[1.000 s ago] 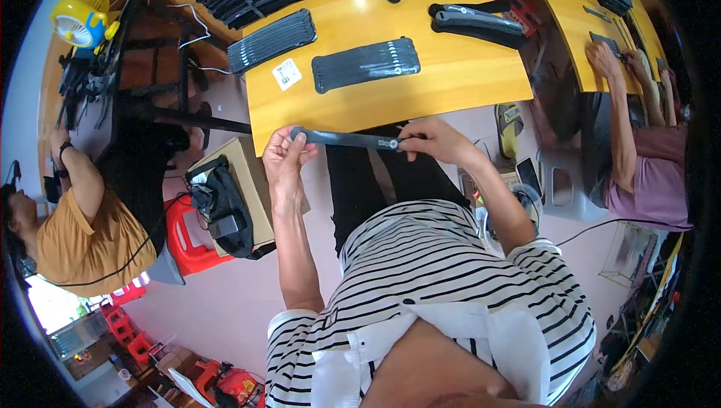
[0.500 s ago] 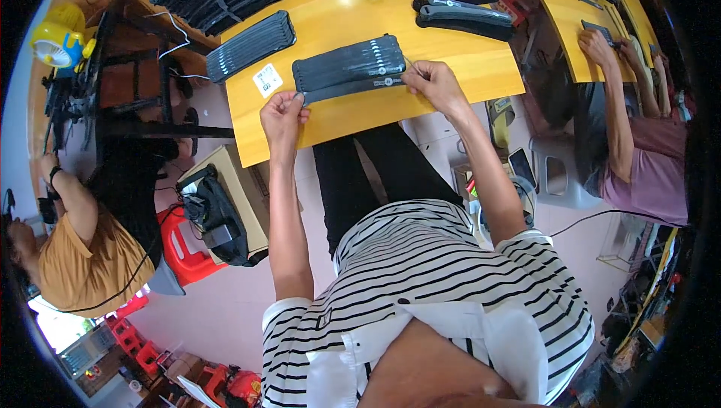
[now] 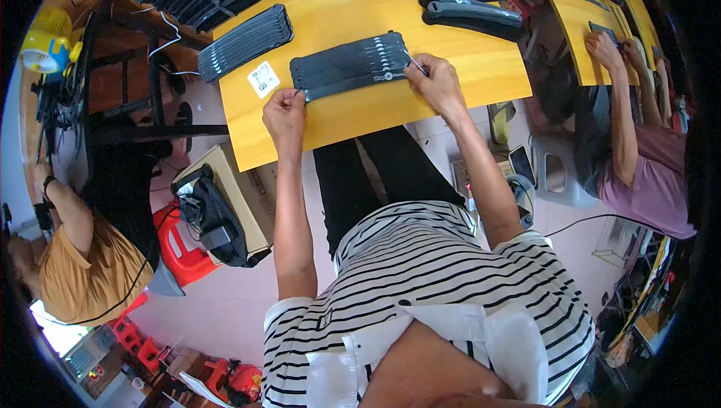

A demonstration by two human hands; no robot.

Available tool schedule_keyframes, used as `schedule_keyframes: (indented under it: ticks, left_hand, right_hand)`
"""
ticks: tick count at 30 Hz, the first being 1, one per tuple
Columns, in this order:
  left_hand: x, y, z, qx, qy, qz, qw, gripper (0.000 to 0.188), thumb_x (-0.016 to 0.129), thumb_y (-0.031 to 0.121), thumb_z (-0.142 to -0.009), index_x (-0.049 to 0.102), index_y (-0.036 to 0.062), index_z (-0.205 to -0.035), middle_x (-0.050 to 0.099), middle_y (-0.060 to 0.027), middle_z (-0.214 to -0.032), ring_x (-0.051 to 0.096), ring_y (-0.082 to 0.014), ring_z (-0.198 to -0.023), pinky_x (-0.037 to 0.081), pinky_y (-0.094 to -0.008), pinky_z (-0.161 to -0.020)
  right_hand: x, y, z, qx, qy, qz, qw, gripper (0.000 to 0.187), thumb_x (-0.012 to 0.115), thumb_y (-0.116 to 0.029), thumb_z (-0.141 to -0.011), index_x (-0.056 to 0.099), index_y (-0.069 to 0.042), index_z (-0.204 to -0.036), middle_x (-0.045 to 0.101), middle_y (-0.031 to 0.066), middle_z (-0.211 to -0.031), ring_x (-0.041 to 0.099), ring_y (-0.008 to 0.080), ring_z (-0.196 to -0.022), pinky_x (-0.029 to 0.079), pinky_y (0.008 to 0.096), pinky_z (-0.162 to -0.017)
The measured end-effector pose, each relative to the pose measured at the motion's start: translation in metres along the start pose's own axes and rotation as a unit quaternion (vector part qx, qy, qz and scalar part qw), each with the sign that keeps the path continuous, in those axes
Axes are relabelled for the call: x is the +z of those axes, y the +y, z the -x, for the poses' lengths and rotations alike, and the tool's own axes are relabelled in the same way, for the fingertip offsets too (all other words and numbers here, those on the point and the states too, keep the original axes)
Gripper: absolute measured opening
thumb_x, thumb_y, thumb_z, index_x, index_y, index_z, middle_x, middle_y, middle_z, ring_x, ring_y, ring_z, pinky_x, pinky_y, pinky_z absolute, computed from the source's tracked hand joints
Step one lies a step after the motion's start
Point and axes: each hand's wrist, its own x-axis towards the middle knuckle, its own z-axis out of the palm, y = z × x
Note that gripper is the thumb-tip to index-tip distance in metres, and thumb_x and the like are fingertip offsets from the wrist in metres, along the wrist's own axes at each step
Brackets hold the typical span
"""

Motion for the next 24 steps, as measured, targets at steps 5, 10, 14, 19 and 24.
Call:
schedule_keyframes:
  ticks: [5,10,14,19,24]
  left_hand:
    - [0.001,0.002,0.000,0.019,0.016,-0.040,0.999,0.007,0.062,0.007,-0.079,0.059,0.0004,-0.080,0.054,-0.0005,-0.062,0.046,-0.0056,-0.046,0.035,-0.0190,-0.040]
    - [0.001,0.003,0.001,0.010,0.036,-0.075,0.997,0.011,0.065,0.007,-0.075,0.063,-0.0023,-0.079,0.060,-0.0051,-0.062,0.054,-0.0100,-0.055,0.044,-0.0243,-0.054]
    - [0.002,-0.003,-0.002,0.005,0.035,-0.062,0.997,0.012,0.066,0.008,-0.074,0.063,-0.0023,-0.079,0.060,-0.0054,-0.062,0.053,-0.0101,-0.055,0.044,-0.0246,-0.053]
    - [0.000,-0.001,-0.002,-0.014,0.028,-0.055,0.998,0.010,0.066,0.007,-0.074,0.063,-0.0017,-0.078,0.059,-0.0038,-0.063,0.052,-0.0090,-0.054,0.043,-0.0238,-0.052]
    - [0.002,0.006,0.002,-0.024,0.028,-0.053,0.998,0.010,0.066,0.006,-0.075,0.062,-0.0021,-0.078,0.058,-0.0029,-0.063,0.050,-0.0086,-0.053,0.042,-0.0232,-0.050]
  right_hand:
    - [0.004,0.008,-0.005,-0.020,0.023,0.035,0.999,0.020,0.063,-0.023,-0.076,0.060,-0.004,-0.071,0.060,0.0120,-0.061,0.059,0.0262,-0.061,0.044,0.0361,-0.058]
    - [0.004,0.004,-0.004,-0.002,0.027,0.045,0.999,0.020,0.063,-0.023,-0.076,0.060,-0.004,-0.069,0.060,0.0120,-0.062,0.060,0.0265,-0.062,0.044,0.0365,-0.059]
    - [0.003,0.004,-0.004,0.003,0.030,0.054,0.998,0.020,0.064,-0.024,-0.075,0.061,-0.005,-0.069,0.061,0.0128,-0.064,0.061,0.0277,-0.064,0.045,0.0376,-0.060]
    - [0.006,0.008,-0.006,-0.007,0.043,0.066,0.997,0.020,0.064,-0.025,-0.075,0.061,-0.005,-0.070,0.062,0.0142,-0.067,0.061,0.0309,-0.067,0.046,0.0399,-0.062]
    - [0.005,0.002,-0.005,0.001,0.041,0.087,0.995,0.021,0.065,-0.026,-0.075,0.062,-0.006,-0.071,0.062,0.0154,-0.069,0.061,0.0324,-0.070,0.047,0.0412,-0.062]
